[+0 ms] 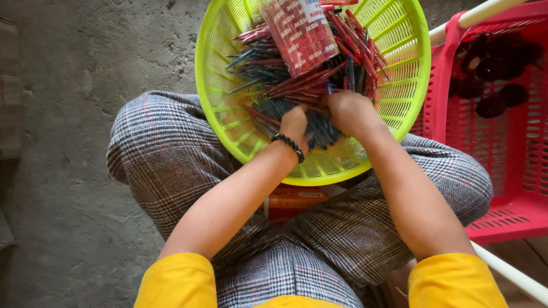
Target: Bundling plastic straws and inserting them into a plastic sleeve.
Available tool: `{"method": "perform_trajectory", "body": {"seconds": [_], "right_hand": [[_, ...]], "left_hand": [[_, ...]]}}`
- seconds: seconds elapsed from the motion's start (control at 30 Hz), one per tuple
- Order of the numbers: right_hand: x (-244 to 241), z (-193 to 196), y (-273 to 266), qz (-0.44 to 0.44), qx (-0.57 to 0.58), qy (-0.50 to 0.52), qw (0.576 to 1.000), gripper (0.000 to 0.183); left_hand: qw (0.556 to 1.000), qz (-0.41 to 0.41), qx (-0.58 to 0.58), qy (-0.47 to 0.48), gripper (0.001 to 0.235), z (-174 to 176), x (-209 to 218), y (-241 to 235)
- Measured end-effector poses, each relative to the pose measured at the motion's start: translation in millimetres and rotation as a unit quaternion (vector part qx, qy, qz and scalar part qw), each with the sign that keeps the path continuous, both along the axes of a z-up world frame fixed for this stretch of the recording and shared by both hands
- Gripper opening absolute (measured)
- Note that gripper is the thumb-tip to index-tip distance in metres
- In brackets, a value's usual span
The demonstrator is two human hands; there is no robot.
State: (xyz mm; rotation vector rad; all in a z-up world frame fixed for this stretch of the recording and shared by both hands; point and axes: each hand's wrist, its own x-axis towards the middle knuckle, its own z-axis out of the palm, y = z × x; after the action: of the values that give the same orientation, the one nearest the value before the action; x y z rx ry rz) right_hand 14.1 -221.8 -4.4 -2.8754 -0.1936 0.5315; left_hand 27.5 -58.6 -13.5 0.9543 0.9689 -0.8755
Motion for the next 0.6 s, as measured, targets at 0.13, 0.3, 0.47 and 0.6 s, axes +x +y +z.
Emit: {"method": "perform_trajectory", "body": {"seconds": [0.13, 0.3, 0.47, 0.6], "right_hand": [[4, 11, 10, 0.009, 0.006, 0.081, 0.997, 0.024], [5, -1, -5, 0.047, -0.027, 0.114, 0.992, 0.026], [7, 65, -7, 0.015, 0.083, 0.134, 0.987, 0.033], [5, 95, -9, -0.086, 0.18, 0.163, 0.966, 0.03]], "left_hand": [[0.999, -0.041, -0.011, -0.021, 0.059, -5, -7, 0], [0.994, 0.01, -0.071, -0.081, 0.041, -26, -19, -13], [0.97, -0.019, -0.133, -0.201, 0.031, -32, -24, -19], [0.968, -0.019, -0.057, -0.242, 0.029, -13, -13, -21]]}}
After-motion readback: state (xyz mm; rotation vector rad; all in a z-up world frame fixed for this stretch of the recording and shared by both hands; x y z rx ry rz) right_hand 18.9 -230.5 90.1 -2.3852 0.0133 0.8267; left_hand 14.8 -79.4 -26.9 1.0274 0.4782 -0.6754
